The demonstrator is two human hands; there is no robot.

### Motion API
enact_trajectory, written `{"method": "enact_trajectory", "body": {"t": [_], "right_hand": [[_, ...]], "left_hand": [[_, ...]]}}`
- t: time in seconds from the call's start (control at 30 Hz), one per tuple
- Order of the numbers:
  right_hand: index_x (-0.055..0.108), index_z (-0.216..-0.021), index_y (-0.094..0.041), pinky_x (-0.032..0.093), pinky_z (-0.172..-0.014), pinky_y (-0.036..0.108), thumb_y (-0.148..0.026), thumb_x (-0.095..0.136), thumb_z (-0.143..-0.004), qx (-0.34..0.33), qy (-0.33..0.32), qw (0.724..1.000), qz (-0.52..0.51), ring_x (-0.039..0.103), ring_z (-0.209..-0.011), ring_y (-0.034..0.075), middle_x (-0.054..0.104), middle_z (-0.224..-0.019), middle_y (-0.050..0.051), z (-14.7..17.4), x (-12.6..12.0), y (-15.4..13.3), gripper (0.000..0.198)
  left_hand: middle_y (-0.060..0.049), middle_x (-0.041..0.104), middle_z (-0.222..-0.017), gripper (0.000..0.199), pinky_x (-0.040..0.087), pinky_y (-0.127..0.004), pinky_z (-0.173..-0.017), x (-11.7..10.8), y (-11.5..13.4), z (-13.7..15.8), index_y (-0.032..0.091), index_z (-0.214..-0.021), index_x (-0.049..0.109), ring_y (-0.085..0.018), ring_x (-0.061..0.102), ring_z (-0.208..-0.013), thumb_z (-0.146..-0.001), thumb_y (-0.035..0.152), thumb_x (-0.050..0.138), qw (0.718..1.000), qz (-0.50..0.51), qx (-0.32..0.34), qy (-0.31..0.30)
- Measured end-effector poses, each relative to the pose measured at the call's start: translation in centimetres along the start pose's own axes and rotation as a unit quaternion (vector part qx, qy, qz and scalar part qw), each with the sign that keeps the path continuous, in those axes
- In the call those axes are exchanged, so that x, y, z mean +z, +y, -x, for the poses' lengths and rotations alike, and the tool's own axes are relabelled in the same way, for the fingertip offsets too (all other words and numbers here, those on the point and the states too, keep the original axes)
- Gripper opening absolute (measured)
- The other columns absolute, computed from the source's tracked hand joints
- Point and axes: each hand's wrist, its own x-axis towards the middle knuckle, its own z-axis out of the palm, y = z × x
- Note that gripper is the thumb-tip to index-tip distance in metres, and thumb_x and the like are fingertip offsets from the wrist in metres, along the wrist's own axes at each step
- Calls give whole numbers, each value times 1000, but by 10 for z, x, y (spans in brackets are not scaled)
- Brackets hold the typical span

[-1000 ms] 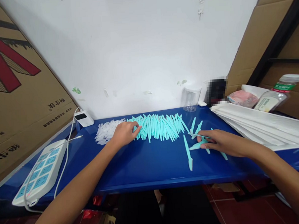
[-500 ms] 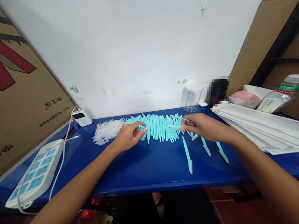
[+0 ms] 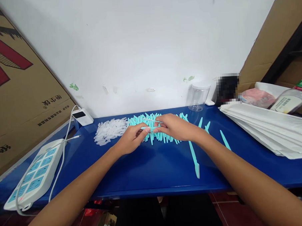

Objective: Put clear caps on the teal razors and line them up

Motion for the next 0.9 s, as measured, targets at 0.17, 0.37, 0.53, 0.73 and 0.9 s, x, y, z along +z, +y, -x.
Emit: {"method": "enact_trajectory", "body": {"t": [0.17,0.37,0.53,0.73,0.9], "right_hand": [[59,-80,-20,27,-62,29,-62,57,-101,-31,43,998,-33,41,-63,15,51,-71,-1,3,9,5,47],[77,-86,-19,38,-68,32,-63,61,-97,-39,52,991,-115,57,-77,19,66,-85,6,10,-1,11,48],[78,-91,-21,40,-62,30,-59,68,-93,-1,-23,989,-144,61,-68,17,74,-82,4,14,-5,7,39],[73,-80,-19,44,-56,28,-60,70,-91,33,-109,966,-232,66,-59,17,73,-68,3,14,-4,9,43],[75,-77,-19,43,-50,27,-60,69,-92,45,-112,971,-204,64,-52,15,71,-61,2,13,-7,19,44]], "left_hand": [[4,55,-59,42,38,-25,-54,6,-3,-1,19,-88,60,-12,51,-50,-106,55,48,998,65,-18,-12],[4,54,-58,40,44,-25,-57,8,-2,-2,19,-86,59,-12,54,-51,-105,54,52,995,93,-26,-20],[3,56,-60,40,40,-24,-53,5,-1,-2,18,-85,59,-11,53,-51,-104,53,53,995,91,-26,-24],[5,54,-58,40,40,-23,-50,2,-4,-3,19,-84,57,-10,52,-47,-104,53,55,992,110,-35,-56],[5,54,-58,42,42,-24,-51,-3,-7,-4,20,-80,52,-11,54,-48,-105,54,53,993,99,-46,-50]]}}
